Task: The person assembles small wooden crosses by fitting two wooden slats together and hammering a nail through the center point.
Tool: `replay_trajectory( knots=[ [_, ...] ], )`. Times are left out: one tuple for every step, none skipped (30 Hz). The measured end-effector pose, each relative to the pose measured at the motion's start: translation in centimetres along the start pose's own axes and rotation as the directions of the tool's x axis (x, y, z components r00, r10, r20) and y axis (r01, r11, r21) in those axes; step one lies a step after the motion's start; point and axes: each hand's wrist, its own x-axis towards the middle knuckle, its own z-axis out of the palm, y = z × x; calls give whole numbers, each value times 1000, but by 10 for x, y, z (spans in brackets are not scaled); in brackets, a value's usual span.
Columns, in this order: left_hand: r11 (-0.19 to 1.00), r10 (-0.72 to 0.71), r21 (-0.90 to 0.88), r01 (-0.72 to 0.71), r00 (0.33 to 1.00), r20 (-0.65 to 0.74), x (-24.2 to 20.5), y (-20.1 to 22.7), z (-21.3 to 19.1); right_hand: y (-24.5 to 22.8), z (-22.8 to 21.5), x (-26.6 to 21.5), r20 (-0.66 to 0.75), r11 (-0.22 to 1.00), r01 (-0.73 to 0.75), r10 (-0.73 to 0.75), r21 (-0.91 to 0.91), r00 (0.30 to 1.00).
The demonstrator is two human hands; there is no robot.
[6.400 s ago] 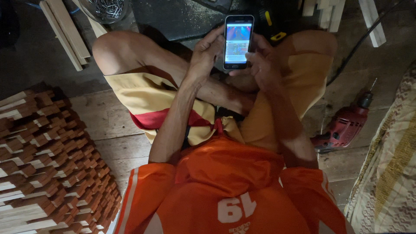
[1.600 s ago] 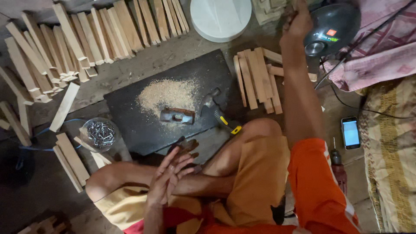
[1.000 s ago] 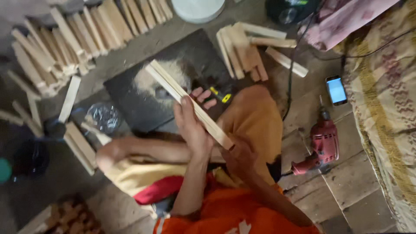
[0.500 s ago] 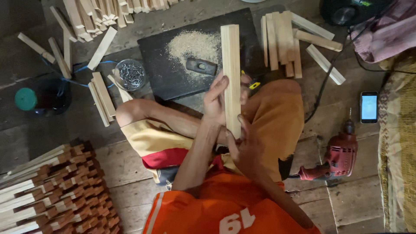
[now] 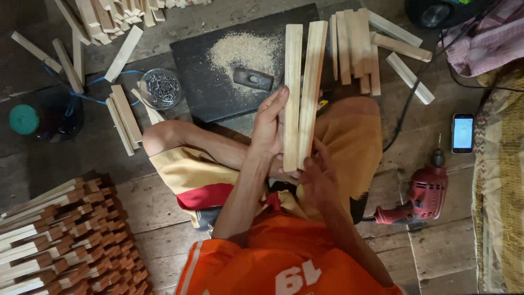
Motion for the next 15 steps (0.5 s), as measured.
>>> replay_trajectory(
  knots=[
    [1000, 2, -1, -2, 1000, 0, 1, -1, -3, -2, 1, -1, 1, 1000, 0, 0, -1, 1000],
    [1000, 1, -1, -1, 1000, -1, 2, -1, -6, -4, 3, -3, 29, 999, 5, -6, 42, 1000],
    [1000, 0, 0, 0, 1000, -2, 3, -2, -9, -6, 4, -5, 56, 996, 8, -13, 85, 998],
    [1000, 2, -1, -2, 1000, -3, 5, -2, -12, 2, -7, 0, 57, 996, 7, -12, 84, 998],
    [1000, 5, -29, -4, 999, 47, 6, -2, -16, 10, -19, 5, 111, 991, -3, -11, 131, 994],
    [998, 9, -55, -3, 995, 97, 8, -3, -19, 18, -30, 11, 163, 984, -15, -14, 178, 987],
    [998, 10, -55, -4, 995, 97, 8, -5, -23, 23, -37, 14, 164, 984, -16, -14, 178, 986],
    [997, 53, -58, -45, 988, 147, 9, -7, -26, 28, -44, 17, 200, 979, -33, -9, 202, 980],
    [994, 95, -63, -84, 976, 196, 10, -10, -30, 33, -51, 21, 235, 973, -50, -5, 226, 972],
    [994, 97, -64, -86, 976, 197, 16, -13, -42, 28, -44, 18, 237, 973, -49, -6, 226, 972],
    [993, 115, -9, -115, 978, 174, 22, -16, -54, 23, -37, 15, 213, 979, -55, 12, 195, 977],
    [989, 133, 47, -141, 979, 152, 28, -20, -65, 19, -31, 12, 189, 985, -61, 29, 164, 982],
    [989, 133, 47, -142, 979, 153, 21, -17, -51, 17, -28, 12, 190, 985, -60, 28, 164, 981],
    [989, 140, 36, -146, 980, 140, 13, -15, -37, 16, -26, 11, 194, 984, -59, 25, 169, 981],
    [988, 147, 26, -151, 981, 126, 6, -12, -23, 14, -23, 10, 199, 983, -58, 23, 175, 980]
  ],
)
